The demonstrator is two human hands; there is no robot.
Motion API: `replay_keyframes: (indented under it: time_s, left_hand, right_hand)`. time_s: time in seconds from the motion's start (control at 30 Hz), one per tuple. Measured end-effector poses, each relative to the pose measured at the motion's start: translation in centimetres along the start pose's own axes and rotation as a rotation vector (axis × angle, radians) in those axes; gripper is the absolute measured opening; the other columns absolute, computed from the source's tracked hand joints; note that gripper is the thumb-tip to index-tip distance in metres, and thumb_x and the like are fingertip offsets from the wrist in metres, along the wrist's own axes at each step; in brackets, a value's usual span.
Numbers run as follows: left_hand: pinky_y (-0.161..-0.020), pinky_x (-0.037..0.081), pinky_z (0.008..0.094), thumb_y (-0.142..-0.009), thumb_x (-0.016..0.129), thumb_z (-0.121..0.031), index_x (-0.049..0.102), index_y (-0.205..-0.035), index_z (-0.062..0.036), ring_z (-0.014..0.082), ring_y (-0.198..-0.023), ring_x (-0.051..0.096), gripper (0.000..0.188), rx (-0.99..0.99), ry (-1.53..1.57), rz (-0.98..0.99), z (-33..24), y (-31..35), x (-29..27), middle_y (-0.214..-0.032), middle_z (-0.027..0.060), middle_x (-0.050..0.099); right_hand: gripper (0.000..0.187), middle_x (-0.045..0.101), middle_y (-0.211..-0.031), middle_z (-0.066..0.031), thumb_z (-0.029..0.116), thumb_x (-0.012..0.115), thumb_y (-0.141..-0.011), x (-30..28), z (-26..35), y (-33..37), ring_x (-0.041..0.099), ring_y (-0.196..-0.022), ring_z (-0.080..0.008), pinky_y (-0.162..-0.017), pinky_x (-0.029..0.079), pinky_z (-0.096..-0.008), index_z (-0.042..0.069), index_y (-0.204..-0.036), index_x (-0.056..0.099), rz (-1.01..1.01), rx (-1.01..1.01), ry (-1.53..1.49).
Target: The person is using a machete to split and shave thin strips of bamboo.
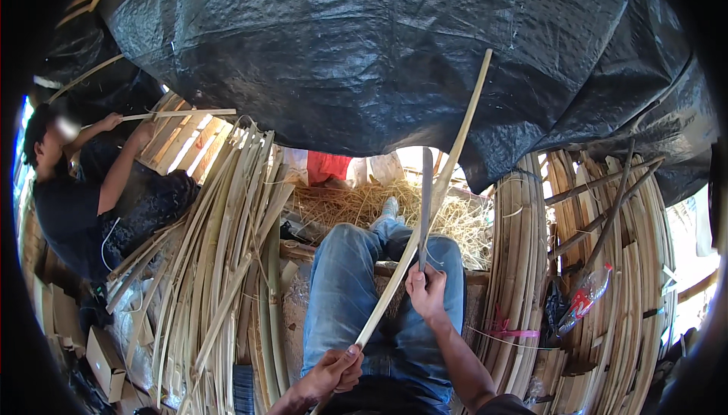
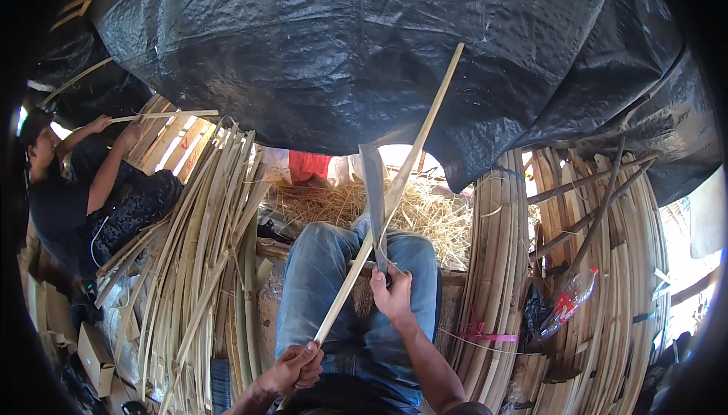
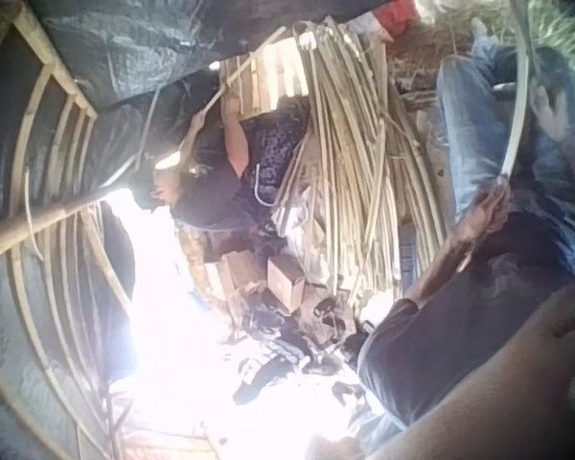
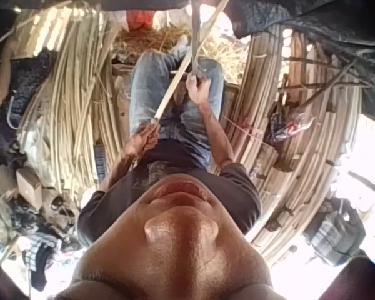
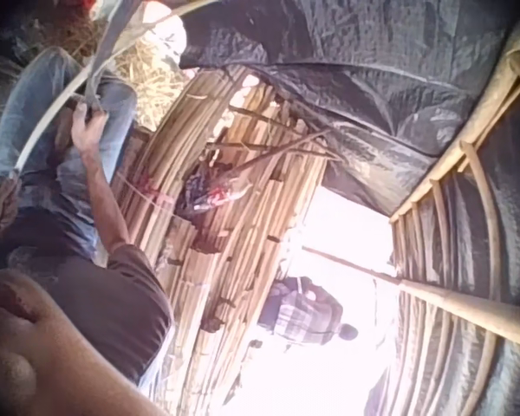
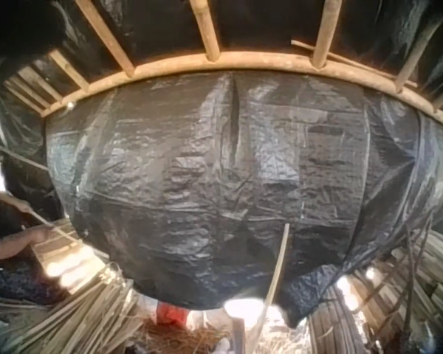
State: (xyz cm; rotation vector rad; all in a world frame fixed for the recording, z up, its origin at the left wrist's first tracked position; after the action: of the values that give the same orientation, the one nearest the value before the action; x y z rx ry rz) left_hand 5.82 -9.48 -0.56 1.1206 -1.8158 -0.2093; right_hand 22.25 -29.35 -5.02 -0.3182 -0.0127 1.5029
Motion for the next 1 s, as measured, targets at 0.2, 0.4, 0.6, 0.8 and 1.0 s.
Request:
replay_keyframes:
  time_s: [0.2,0.4,0.6,0.8,1.0]
  left_hand:
    - [-0.041,0.018,0.0259,-0.107,0.039,-0.048,0.036,-0.070,-0.0128,0.0062,-0.045,0.021,0.051,0.033,-0.038,-0.029,-0.6,0.2,1.0,-0.056,-0.0061,0.023]
    - [-0.041,0.019,0.0262,-0.106,0.040,-0.048,0.040,-0.073,-0.0122,0.0065,-0.044,0.023,0.049,0.000,-0.045,-0.032,-0.3,-0.1,1.5,-0.056,-0.0058,0.027]
    - [-0.040,0.018,0.0268,-0.105,0.041,-0.051,0.040,-0.073,-0.0124,0.0063,-0.043,0.023,0.050,0.028,-0.131,-0.079,-0.5,-0.9,1.1,-0.055,-0.0060,0.027]
    - [-0.040,0.017,0.0261,-0.105,0.040,-0.052,0.037,-0.070,-0.0132,0.0055,-0.043,0.020,0.052,0.023,-0.095,-0.104,-0.3,-0.3,0.7,-0.055,-0.0066,0.024]
    - [-0.040,0.017,0.0257,-0.106,0.040,-0.050,0.037,-0.070,-0.0129,0.0055,-0.043,0.019,0.052,-0.002,-0.009,-0.014,0.5,0.0,0.5,-0.054,-0.0067,0.023]
  right_hand:
    - [0.045,0.050,-0.053,0.0002,0.037,0.052,-0.102,-1.4,2.7,0.1,0.047,-0.045,-0.0075,-0.043,0.033,-0.0265,0.003,-0.074,0.053,-0.126,-0.222,0.240]
    - [0.041,0.053,-0.055,-0.0012,0.035,0.052,-0.102,-0.3,2.6,2.2,0.049,-0.044,-0.0097,-0.043,0.037,-0.0274,0.002,-0.079,0.055,-0.127,-0.026,0.036]
    - [0.038,0.050,-0.058,0.0010,0.030,0.046,-0.106,2.3,3.4,3.3,0.049,-0.049,-0.0056,-0.045,0.039,-0.0228,0.000,-0.083,0.053,-0.186,0.144,-0.255]
    - [0.050,0.049,-0.060,0.0010,0.047,0.037,-0.107,3.6,2.0,3.0,0.045,-0.046,-0.0055,-0.040,0.034,-0.0222,0.004,-0.086,0.052,0.002,0.248,-0.414]
    - [0.058,0.046,-0.052,-0.0040,0.053,0.041,-0.104,2.8,1.7,2.7,0.046,-0.042,-0.0116,-0.040,0.036,-0.0270,0.003,-0.075,0.047,0.221,0.123,-0.816]
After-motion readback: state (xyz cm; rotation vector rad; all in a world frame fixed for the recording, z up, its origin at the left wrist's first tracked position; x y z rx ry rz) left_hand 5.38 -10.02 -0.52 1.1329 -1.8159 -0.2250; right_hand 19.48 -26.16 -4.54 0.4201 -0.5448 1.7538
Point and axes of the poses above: each hand's wrist, its own y-axis away from the middle knuckle, its own x-axis out of the palm, z = x × y, the point moved 6 cm from there along -y, towards the middle knuckle
